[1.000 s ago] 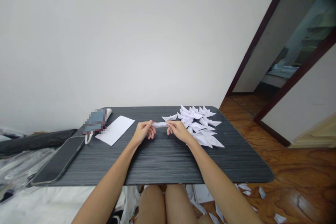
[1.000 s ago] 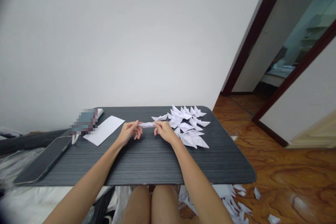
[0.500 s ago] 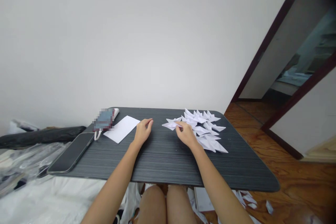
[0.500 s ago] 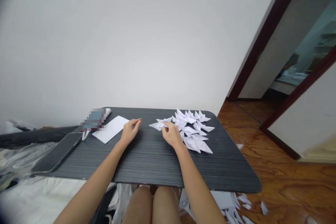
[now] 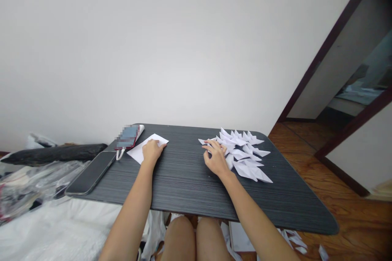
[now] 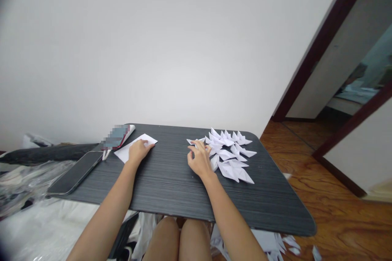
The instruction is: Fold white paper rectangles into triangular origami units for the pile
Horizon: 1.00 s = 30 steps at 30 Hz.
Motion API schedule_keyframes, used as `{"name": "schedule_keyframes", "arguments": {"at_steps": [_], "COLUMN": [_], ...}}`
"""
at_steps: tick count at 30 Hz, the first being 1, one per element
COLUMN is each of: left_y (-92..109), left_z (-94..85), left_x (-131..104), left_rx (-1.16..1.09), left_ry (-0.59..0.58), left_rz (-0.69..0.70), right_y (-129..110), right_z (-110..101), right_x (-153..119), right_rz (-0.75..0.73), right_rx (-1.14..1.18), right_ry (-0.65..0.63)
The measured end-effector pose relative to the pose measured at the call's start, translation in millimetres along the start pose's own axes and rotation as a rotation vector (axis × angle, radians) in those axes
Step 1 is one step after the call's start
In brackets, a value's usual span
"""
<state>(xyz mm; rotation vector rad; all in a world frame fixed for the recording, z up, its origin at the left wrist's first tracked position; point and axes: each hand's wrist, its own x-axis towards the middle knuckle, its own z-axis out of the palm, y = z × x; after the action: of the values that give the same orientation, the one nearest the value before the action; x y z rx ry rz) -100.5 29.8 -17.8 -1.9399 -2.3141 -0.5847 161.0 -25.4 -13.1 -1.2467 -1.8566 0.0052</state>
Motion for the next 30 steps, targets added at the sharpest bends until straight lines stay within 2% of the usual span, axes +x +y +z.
{"name": "schedule_keyframes", "arguments": {"at_steps": [8,12,14,16,17,18,19,21,25,28,30], "left_y": [-7.9,-2.2,4.7,13.5,18.2,22.8,27.1,34.2,42.1,46.4,50.0], "left_z": [-3.9,-7.6,-11.3,-16.1,-18.7,-21.0,-23.1,-25.6,-23.3,-17.3,-13.3], "left_x": [4.3,3.5,1.1,-2.7,-4.9,-7.1,-9.2,-12.5,-15.5,-16.7,-17.9], "left_rx": [-0.133,-0.165,-0.173,-0.252,-0.345,-0.47,-0.615,-0.9,-1.316,-1.326,-1.244], "left_ry": [-0.043,0.004,0.068,0.183,0.241,0.247,0.2,0.06,-0.178,-0.282,-0.295], "left_rz": [-0.105,-0.101,-0.103,-0.038,0.04,0.126,0.199,0.238,0.116,0.059,0.072], "right_y": [0.6,0.6,0.1,-0.3,-0.3,-0.1,0.4,1.7,0.7,-6.5,-11.3], "right_z": [4.1,4.9,5.4,5.8,6.1,6.5,7.0,8.3,9.0,7.5,8.6], "right_x": [-0.3,-0.4,-0.5,-0.5,-0.4,-0.3,-0.2,0.3,1.7,2.8,2.9], "right_rz": [0.017,0.024,0.027,0.03,0.031,0.029,0.026,0.025,0.072,0.112,0.156], "right_rx": [0.021,0.029,0.033,0.037,0.041,0.048,0.058,0.091,0.243,0.523,0.749], "right_ry": [-0.076,-0.105,-0.114,-0.12,-0.122,-0.124,-0.126,-0.13,-0.18,-0.309,-0.405]}}
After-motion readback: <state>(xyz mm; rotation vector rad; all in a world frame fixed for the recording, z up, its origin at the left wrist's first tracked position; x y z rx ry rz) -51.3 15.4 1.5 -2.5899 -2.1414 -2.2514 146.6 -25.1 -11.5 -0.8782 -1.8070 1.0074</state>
